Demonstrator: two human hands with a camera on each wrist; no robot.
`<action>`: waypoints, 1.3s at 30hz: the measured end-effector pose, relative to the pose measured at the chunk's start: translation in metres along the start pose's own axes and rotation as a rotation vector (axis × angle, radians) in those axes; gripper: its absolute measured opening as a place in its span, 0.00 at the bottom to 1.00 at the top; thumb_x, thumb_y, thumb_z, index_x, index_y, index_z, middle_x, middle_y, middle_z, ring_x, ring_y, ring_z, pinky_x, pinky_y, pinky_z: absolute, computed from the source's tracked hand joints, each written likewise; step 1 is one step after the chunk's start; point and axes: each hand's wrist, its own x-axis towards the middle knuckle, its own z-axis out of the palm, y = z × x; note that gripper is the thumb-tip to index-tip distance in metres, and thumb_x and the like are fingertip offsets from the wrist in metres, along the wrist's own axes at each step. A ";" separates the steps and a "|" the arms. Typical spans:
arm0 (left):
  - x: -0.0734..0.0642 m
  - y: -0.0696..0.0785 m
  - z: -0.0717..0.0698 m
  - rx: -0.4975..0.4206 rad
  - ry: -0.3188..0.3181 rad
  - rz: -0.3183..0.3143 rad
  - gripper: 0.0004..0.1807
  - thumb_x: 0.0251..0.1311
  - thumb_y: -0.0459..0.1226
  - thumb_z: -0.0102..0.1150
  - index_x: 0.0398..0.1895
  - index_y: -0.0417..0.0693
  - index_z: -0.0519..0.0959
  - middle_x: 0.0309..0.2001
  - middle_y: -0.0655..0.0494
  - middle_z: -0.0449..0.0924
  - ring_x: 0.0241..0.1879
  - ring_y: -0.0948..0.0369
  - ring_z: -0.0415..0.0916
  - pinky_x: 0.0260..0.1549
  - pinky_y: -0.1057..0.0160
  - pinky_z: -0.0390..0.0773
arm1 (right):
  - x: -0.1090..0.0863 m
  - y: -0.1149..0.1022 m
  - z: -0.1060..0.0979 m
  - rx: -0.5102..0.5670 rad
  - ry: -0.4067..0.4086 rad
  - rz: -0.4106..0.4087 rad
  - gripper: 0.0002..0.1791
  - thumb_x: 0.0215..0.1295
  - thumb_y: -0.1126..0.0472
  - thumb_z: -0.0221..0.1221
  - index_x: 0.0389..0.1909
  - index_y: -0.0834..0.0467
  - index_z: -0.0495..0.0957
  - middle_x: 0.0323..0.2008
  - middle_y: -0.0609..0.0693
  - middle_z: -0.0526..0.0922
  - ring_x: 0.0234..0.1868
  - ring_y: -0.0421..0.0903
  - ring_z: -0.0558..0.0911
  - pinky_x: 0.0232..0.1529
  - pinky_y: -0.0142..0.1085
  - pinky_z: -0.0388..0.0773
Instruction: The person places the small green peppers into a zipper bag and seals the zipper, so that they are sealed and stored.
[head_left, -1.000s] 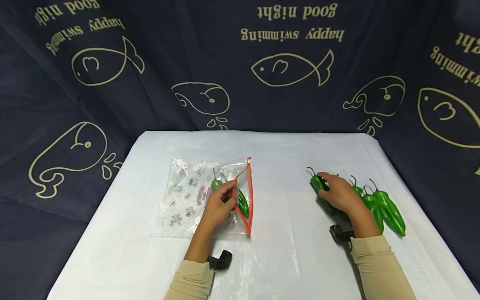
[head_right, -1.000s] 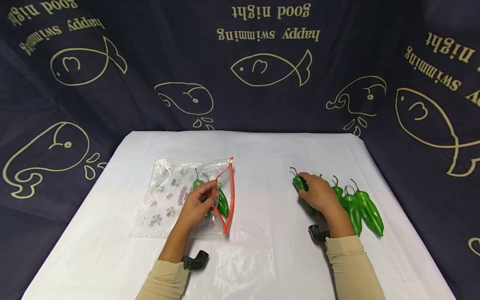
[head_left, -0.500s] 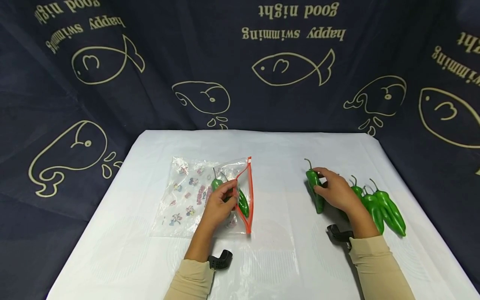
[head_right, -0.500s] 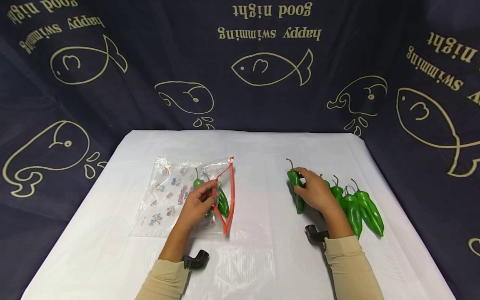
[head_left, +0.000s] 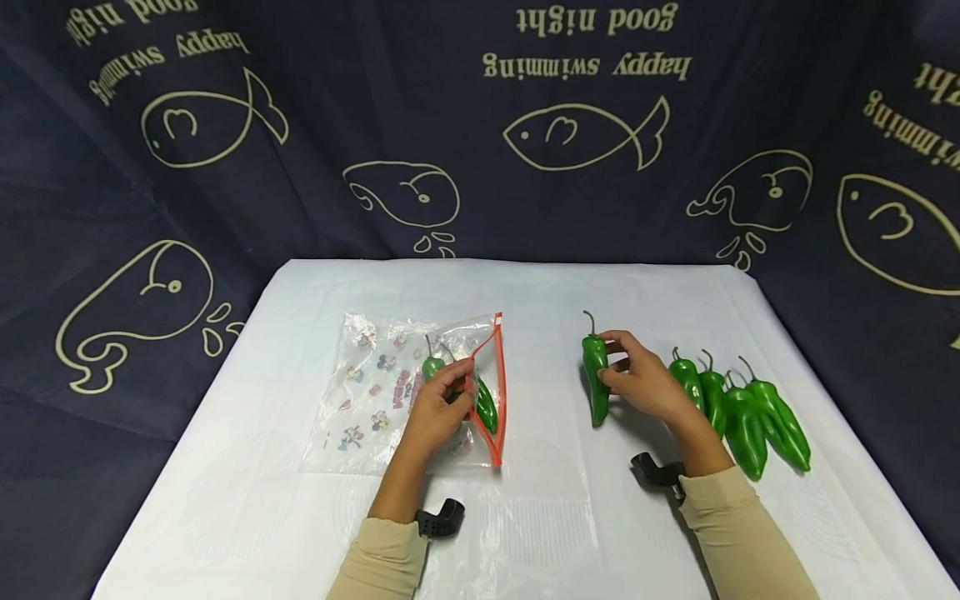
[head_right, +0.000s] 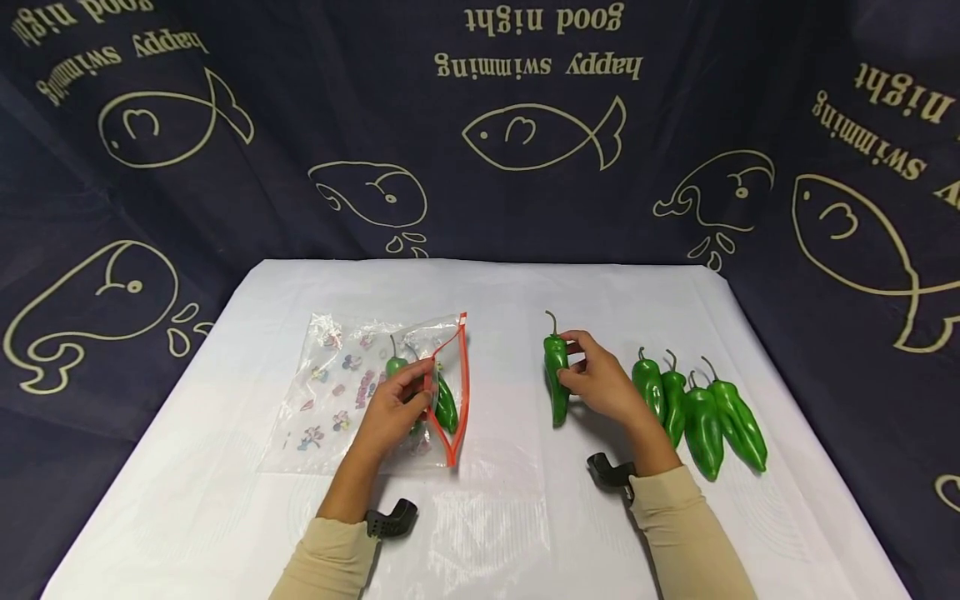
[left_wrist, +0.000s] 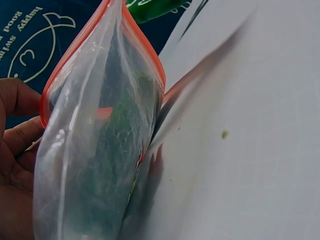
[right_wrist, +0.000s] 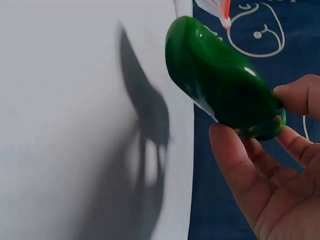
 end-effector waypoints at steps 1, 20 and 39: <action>0.000 0.000 0.000 0.002 0.001 0.001 0.25 0.61 0.20 0.51 0.63 0.28 0.71 0.66 0.32 0.67 0.52 0.39 0.75 0.31 0.70 0.81 | 0.001 -0.001 0.002 0.011 -0.003 -0.003 0.32 0.66 0.68 0.59 0.70 0.59 0.62 0.60 0.64 0.72 0.47 0.56 0.79 0.36 0.37 0.83; 0.001 -0.003 0.001 -0.030 0.008 0.016 0.24 0.61 0.19 0.52 0.63 0.27 0.71 0.65 0.34 0.68 0.51 0.37 0.75 0.29 0.70 0.81 | 0.022 -0.041 0.066 0.210 -0.061 -0.044 0.32 0.65 0.72 0.57 0.69 0.64 0.61 0.59 0.67 0.71 0.43 0.53 0.80 0.38 0.44 0.85; 0.010 -0.035 0.001 0.001 0.055 0.067 0.24 0.60 0.22 0.57 0.62 0.29 0.73 0.64 0.38 0.71 0.52 0.42 0.77 0.33 0.70 0.82 | 0.029 -0.057 0.110 0.327 -0.176 -0.021 0.31 0.65 0.70 0.59 0.68 0.62 0.62 0.56 0.66 0.72 0.44 0.53 0.84 0.40 0.51 0.85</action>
